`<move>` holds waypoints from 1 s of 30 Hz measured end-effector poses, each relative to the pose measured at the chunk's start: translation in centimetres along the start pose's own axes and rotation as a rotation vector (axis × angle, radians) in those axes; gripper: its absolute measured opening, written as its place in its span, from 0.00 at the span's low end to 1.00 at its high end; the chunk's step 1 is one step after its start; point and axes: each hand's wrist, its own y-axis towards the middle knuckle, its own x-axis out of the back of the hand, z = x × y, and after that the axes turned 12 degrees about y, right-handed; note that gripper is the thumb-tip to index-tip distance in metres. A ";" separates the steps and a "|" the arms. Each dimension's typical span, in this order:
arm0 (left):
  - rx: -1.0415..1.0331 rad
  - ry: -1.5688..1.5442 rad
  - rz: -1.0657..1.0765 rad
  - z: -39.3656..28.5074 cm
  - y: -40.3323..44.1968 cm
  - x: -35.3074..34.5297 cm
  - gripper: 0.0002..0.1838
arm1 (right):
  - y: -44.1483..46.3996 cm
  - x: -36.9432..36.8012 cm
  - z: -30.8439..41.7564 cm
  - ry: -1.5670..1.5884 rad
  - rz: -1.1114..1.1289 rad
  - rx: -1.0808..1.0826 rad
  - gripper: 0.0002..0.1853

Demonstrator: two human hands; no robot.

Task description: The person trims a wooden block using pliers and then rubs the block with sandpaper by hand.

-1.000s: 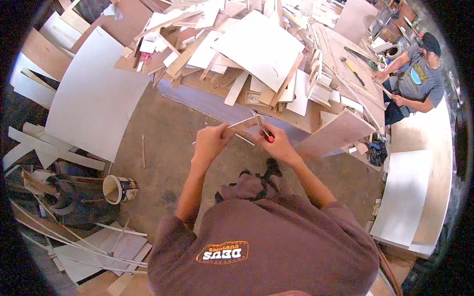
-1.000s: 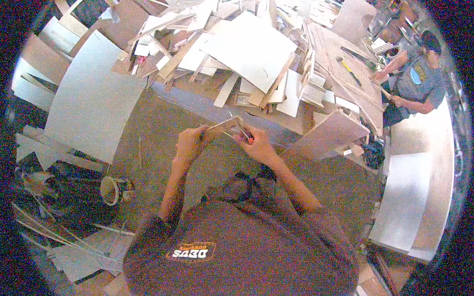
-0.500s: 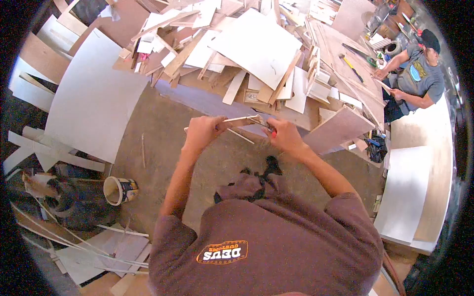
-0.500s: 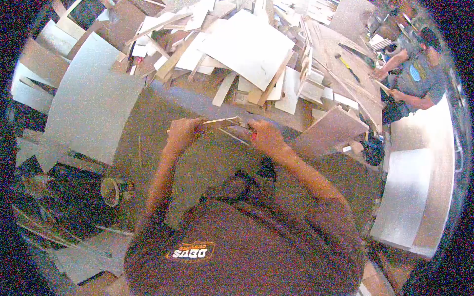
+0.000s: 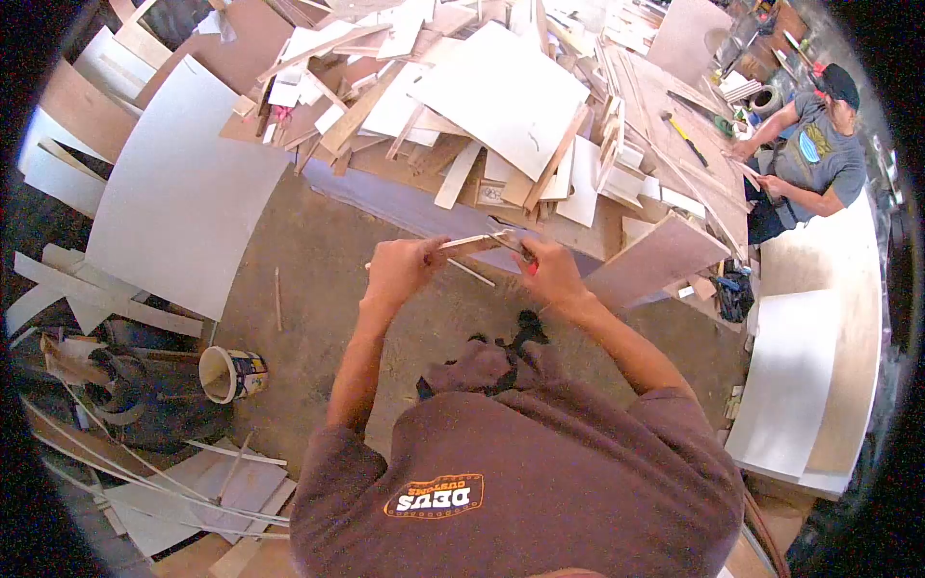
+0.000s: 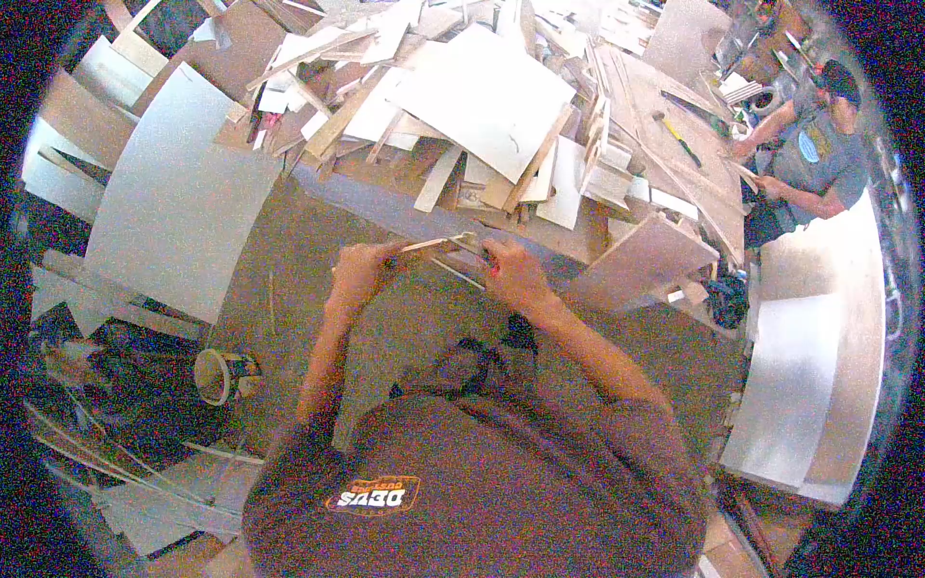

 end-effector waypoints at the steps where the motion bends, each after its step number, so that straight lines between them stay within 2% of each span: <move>1: -0.006 -0.001 0.000 0.1 0.1 0.2 0.15 | 0.2 0.1 0.0 -0.002 -0.004 -0.003 0.12; 3: -0.020 0.000 -0.107 0.0 0.5 0.8 0.17 | 0.6 0.3 0.1 0.032 -0.061 0.018 0.13; 4: -0.030 -0.005 -0.108 -0.4 0.7 1.1 0.17 | 0.7 0.3 0.3 0.025 -0.069 0.013 0.13; 6: 0.096 -0.141 -0.034 -1.9 0.6 1.1 0.19 | 0.5 -0.1 1.2 0.197 -0.089 -0.104 0.14; 10: 0.067 -0.171 -0.045 -2.6 1.1 0.0 0.19 | -0.4 -0.7 3.0 0.195 -0.189 -0.198 0.15; 12: 0.102 -0.272 -0.011 -3.1 1.0 -0.3 0.22 | -1.7 -0.8 1.9 0.225 -0.164 -0.420 0.15; 13: 0.113 -0.284 -0.001 -3.1 0.9 -0.4 0.22 | -2.5 -0.8 0.6 0.218 -0.150 -0.431 0.15; 16: 0.218 -0.235 0.006 -2.2 0.7 0.0 0.27 | -4.3 0.9 -1.3 0.279 -0.407 -0.491 0.15; 18: 0.317 -0.347 0.199 -2.0 0.2 0.7 0.35 | -5.7 2.4 -2.1 0.339 -0.429 -0.540 0.15; 19: 0.316 -0.341 0.206 -2.7 -0.1 0.3 0.35 | -6.4 3.1 -2.4 0.398 -0.459 -0.577 0.17; 21: 0.247 -0.915 -0.158 -4.4 -0.2 -1.5 0.37 | -7.3 4.1 -2.9 0.465 -0.446 -0.603 0.16; 25: 0.210 -1.070 -0.149 -9.8 -0.3 -2.9 0.35 | -9.7 5.0 -3.7 0.661 -0.447 -0.666 0.14; 27: 0.308 -1.403 -0.180 -13.3 -0.3 -2.4 0.30 | -11.1 5.8 -3.7 0.728 -0.490 -0.682 0.13; 29: 0.220 -1.453 -0.205 -16.4 0.4 -2.6 0.28 | -12.9 7.3 -3.4 0.992 -0.443 -0.801 0.12; 30: 0.152 -1.503 -0.236 -18.0 0.7 -2.7 0.27 | -14.0 8.0 -3.7 0.994 -0.469 -0.799 0.12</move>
